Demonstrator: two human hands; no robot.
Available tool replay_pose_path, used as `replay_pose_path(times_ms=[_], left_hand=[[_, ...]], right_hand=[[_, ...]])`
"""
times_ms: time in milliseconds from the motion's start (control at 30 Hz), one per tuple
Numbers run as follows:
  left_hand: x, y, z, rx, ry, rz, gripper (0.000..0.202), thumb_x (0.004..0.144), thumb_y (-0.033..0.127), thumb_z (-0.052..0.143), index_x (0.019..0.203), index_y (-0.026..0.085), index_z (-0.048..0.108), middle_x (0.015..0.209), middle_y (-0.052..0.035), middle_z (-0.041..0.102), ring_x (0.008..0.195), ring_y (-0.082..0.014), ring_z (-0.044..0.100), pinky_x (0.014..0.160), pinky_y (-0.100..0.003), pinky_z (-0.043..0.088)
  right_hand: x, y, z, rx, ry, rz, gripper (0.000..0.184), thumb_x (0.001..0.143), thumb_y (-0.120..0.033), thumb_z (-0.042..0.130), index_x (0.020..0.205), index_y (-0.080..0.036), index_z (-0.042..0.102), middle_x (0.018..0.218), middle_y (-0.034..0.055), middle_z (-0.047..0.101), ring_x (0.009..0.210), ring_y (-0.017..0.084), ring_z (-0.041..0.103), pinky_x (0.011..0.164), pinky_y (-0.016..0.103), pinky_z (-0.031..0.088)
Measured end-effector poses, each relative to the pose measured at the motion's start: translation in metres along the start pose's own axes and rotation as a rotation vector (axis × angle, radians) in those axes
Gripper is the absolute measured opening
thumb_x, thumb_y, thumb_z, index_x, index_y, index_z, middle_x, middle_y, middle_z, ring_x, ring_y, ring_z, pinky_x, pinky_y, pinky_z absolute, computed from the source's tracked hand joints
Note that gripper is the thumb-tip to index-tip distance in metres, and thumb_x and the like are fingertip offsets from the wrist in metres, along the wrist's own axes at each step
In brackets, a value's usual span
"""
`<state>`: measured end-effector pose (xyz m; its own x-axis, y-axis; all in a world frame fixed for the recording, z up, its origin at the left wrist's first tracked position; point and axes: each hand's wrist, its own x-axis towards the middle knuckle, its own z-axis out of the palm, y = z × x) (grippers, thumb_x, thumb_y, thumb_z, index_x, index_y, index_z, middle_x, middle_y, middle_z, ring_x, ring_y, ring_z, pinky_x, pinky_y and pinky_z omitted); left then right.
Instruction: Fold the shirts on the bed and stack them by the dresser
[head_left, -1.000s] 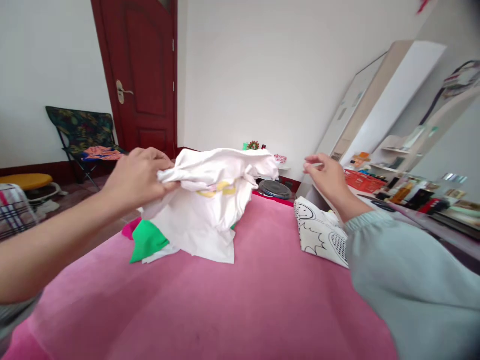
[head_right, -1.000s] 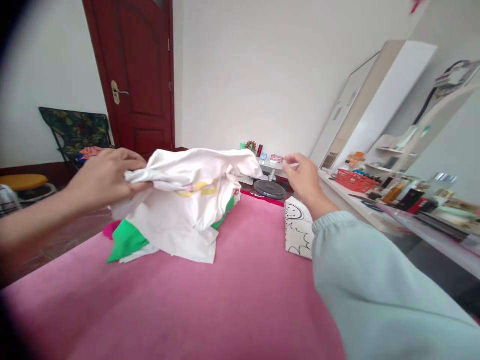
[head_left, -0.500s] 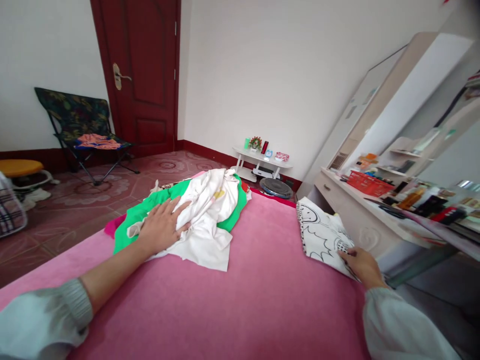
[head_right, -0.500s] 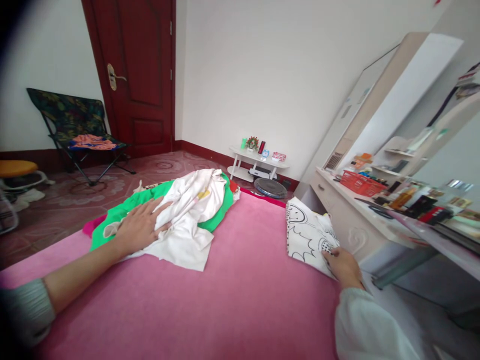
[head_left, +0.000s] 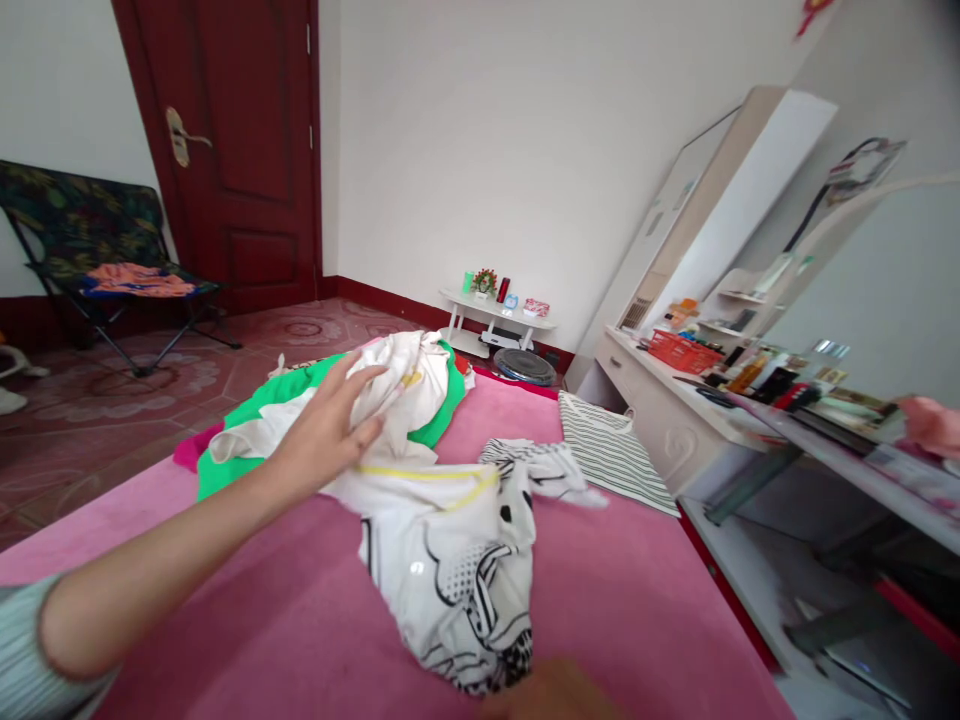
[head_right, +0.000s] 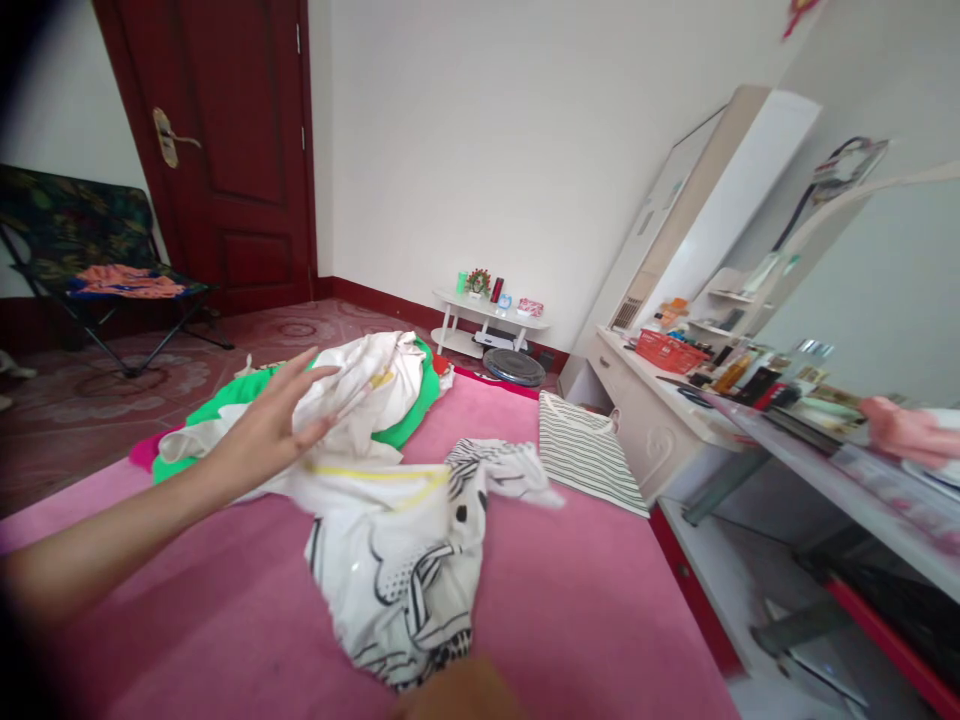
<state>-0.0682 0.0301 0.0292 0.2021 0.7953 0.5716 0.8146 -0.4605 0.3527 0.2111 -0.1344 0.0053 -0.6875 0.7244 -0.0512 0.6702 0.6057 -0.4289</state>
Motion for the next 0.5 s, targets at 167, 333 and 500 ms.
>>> replay_pose_path(times_ms=[167,333,500], left_hand=[[-0.039,0.089,0.012,-0.183,-0.466,0.201,0.063,0.081,0.037,0.055,0.14,0.027,0.035,0.142,-0.0078,0.041,0.123,-0.0266,0.046,0.102,-0.04,0.039],[-0.085,0.102,0.04,-0.061,-0.738,0.181,0.066,0.072,0.028,0.063,0.134,0.028,0.043,0.122,-0.009,0.056,0.103,-0.0278,0.059,0.087,-0.039,0.047],[-0.053,0.077,0.004,0.012,-0.692,0.19,0.032,0.072,0.025,0.064,0.104,0.027,0.063,0.093,-0.0034,0.065,0.087,-0.024,0.063,0.075,-0.031,0.048]], right_hand=[[0.028,0.038,-0.06,-0.05,0.482,0.123,0.025,0.087,-0.023,0.048,0.109,-0.02,0.06,0.112,0.0081,0.063,0.103,0.02,0.054,0.091,0.033,0.041],[0.054,0.122,-0.036,0.277,0.354,0.263,0.037,0.066,-0.027,0.071,0.101,-0.016,0.062,0.087,0.0036,0.063,0.08,0.018,0.056,0.069,0.03,0.047],[0.021,0.13,-0.058,0.473,0.676,0.342,0.021,0.066,-0.034,0.07,0.073,-0.019,0.059,0.058,-0.004,0.052,0.052,0.01,0.045,0.048,0.022,0.036]])
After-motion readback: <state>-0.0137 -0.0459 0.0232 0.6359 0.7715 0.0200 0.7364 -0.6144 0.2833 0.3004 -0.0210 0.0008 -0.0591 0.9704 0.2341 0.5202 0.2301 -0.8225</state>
